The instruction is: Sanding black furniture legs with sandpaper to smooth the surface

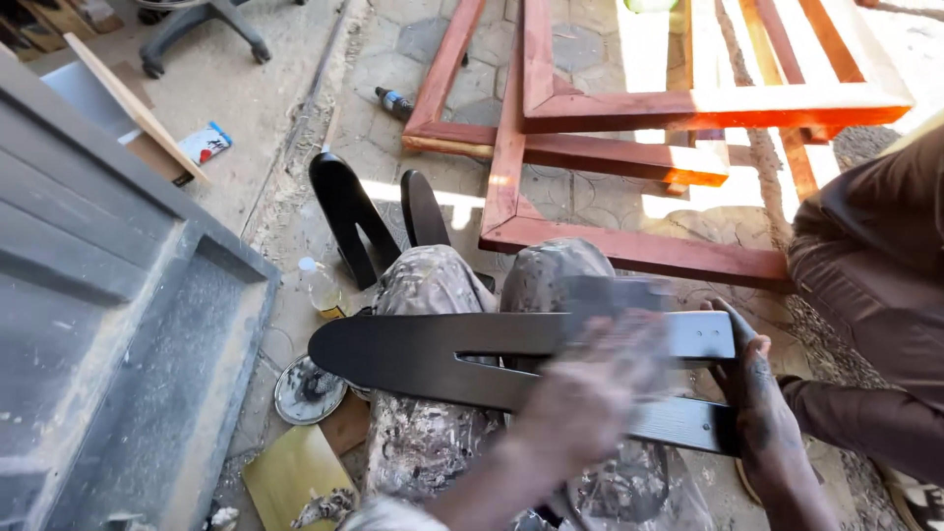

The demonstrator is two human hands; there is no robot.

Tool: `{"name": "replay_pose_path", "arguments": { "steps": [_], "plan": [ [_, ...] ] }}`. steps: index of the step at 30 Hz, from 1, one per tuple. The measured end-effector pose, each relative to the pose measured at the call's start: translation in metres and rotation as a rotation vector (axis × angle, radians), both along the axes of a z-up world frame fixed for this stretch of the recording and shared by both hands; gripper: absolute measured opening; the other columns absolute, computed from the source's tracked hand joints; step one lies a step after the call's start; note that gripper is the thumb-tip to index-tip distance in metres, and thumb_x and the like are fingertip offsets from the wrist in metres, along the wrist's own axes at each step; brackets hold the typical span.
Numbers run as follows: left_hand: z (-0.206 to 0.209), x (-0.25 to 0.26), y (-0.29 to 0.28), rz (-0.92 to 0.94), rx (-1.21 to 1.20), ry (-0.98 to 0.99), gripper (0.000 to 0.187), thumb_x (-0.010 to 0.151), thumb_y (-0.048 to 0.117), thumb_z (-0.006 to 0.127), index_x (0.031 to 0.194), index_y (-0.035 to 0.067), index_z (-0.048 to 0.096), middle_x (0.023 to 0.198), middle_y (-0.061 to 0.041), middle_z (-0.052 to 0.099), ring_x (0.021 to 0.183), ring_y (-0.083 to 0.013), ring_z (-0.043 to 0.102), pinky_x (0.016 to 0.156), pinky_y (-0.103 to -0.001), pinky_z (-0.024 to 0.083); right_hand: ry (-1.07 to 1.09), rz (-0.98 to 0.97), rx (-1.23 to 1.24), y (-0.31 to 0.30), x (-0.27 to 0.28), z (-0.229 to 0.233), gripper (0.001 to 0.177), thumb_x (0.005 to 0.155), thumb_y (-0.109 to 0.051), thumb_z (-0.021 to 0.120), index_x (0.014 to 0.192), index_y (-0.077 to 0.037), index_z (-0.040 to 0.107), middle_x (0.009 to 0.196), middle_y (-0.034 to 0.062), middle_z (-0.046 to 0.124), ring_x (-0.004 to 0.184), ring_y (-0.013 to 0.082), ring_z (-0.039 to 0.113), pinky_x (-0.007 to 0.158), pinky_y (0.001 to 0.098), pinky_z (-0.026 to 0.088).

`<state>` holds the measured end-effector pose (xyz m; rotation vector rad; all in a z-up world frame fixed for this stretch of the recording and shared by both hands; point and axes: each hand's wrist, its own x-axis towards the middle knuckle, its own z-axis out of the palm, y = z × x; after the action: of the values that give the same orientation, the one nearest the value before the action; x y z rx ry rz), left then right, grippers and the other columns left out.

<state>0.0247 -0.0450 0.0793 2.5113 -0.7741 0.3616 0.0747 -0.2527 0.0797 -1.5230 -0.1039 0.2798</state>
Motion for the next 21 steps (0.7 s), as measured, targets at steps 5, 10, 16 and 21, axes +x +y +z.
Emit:
{"name": "replay_pose_path", "arguments": {
  "steps": [5,10,16,21],
  "plan": [
    [0.013,-0.067,0.135,0.75,-0.27,-0.051,0.067,0.082,-0.014,0.047,0.142,0.014,0.056,0.153,-0.012,0.051,0.143,-0.0303,0.045,0.119,-0.047,0.037,-0.789,-0.397,-0.768,0.023,-0.041,0.054,0.047,0.104,-0.001,0.056,0.146,0.017,0.044,0.152,0.0347,0.042,0.138,0.0469,0.043,0.111,0.0548,0.038],
    [-0.022,-0.097,0.125,0.702,-0.975,-0.265,0.036,0.108,0.024,0.035,0.131,0.006,0.055,0.118,-0.008,0.058,0.1,-0.0178,0.047,0.097,-0.04,0.041,-0.324,-0.145,-0.288,0.08,-0.08,0.076,0.049,0.094,-0.019,0.051,0.14,-0.002,0.05,0.141,0.0216,0.064,0.119,0.0313,0.068,0.101,0.0463,0.056],
    [0.076,-0.074,0.061,0.697,-2.269,0.654,0.054,0.093,0.029,0.041,0.138,0.001,0.052,0.131,-0.019,0.059,0.116,-0.0319,0.054,0.101,-0.049,0.039,0.156,0.028,0.117,0.119,-0.067,0.073,0.05,0.089,-0.016,0.064,0.136,0.001,0.058,0.113,0.0186,0.071,0.097,0.0248,0.068,0.082,0.0356,0.054],
    [-0.023,-0.101,0.078,0.514,-1.677,0.705,0.047,0.079,0.025,0.075,0.106,-0.013,0.073,0.12,-0.03,0.081,0.12,-0.0342,0.076,0.112,-0.049,0.051,-0.026,-0.005,-0.131,0.11,-0.063,0.051,0.024,0.078,-0.025,0.082,0.087,-0.002,0.078,0.067,0.0101,0.075,0.056,0.0186,0.063,0.057,0.0332,0.052]
  ]
}}
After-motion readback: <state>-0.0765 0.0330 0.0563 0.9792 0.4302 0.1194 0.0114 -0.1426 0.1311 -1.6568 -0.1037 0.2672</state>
